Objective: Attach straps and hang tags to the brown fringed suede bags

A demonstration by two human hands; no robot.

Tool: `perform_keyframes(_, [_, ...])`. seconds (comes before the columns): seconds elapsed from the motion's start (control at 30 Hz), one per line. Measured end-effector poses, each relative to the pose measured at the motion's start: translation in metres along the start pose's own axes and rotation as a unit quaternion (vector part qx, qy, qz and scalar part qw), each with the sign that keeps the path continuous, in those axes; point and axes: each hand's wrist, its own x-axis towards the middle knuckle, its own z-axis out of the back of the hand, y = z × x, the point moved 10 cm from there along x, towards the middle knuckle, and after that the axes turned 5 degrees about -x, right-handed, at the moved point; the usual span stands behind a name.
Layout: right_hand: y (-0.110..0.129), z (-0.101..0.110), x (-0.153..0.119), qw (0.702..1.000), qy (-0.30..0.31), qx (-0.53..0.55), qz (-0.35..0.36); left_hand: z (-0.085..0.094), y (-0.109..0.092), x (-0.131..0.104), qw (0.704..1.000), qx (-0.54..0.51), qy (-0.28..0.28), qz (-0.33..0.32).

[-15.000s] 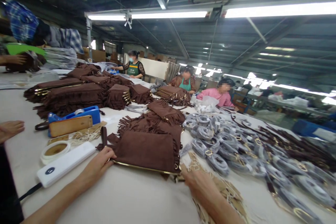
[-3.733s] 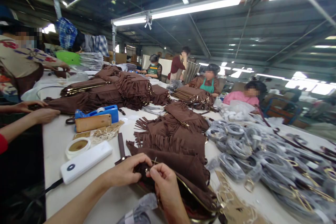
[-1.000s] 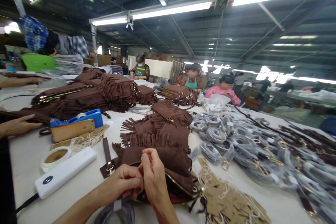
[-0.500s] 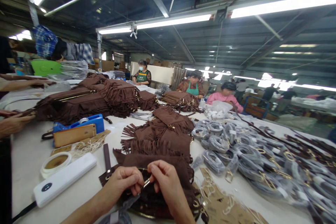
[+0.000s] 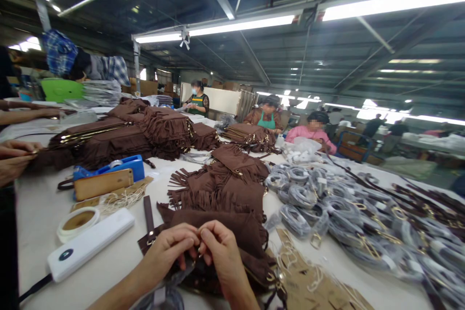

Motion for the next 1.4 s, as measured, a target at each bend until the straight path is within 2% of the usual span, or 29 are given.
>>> perform_keyframes(0.1, [-0.004,0.003,0.001,0.999,-0.009,0.038,-0.004,0.010,-0.012,-0.003,0.995,0.079,-0.031,-0.045])
perform_keyframes(0.23, [-0.010,0.001,0.003,1.000,-0.020,0.010,-0.015,0.011,-0.012,-0.003,0.992,0.109,-0.007,-0.058])
perform_keyframes(0.47, [-0.015,-0.006,0.002,0.999,-0.018,-0.031,-0.011,0.011,0.004,-0.002,0.996,0.085,0.002,-0.026])
perform_keyframes(0.7, [-0.009,-0.012,-0.001,0.994,0.008,-0.095,0.044,0.007,0.000,-0.004,0.994,0.109,0.016,-0.029])
perform_keyframes(0.97, [-0.010,-0.014,-0.003,0.988,0.018,-0.139,0.069,0.008,-0.001,-0.005,0.991,0.130,0.011,-0.024])
perform_keyframes(1.07, [0.004,-0.017,-0.006,0.963,0.012,-0.234,0.131,0.008,-0.003,-0.006,0.989,0.144,0.009,-0.030])
perform_keyframes(1.17, [0.022,-0.026,-0.014,0.905,0.008,-0.360,0.226,0.006,-0.006,-0.007,0.983,0.180,0.006,-0.035])
perform_keyframes(1.23, [0.025,-0.030,-0.017,0.877,0.015,-0.405,0.258,0.004,-0.007,-0.008,0.978,0.203,0.006,-0.036])
perform_keyframes(1.3, [0.025,-0.030,-0.016,0.871,0.020,-0.417,0.261,0.003,-0.006,-0.007,0.978,0.204,0.002,-0.034])
perform_keyframes(1.4, [0.023,-0.026,-0.014,0.881,0.016,-0.401,0.250,0.004,0.000,-0.006,0.985,0.171,-0.004,-0.027])
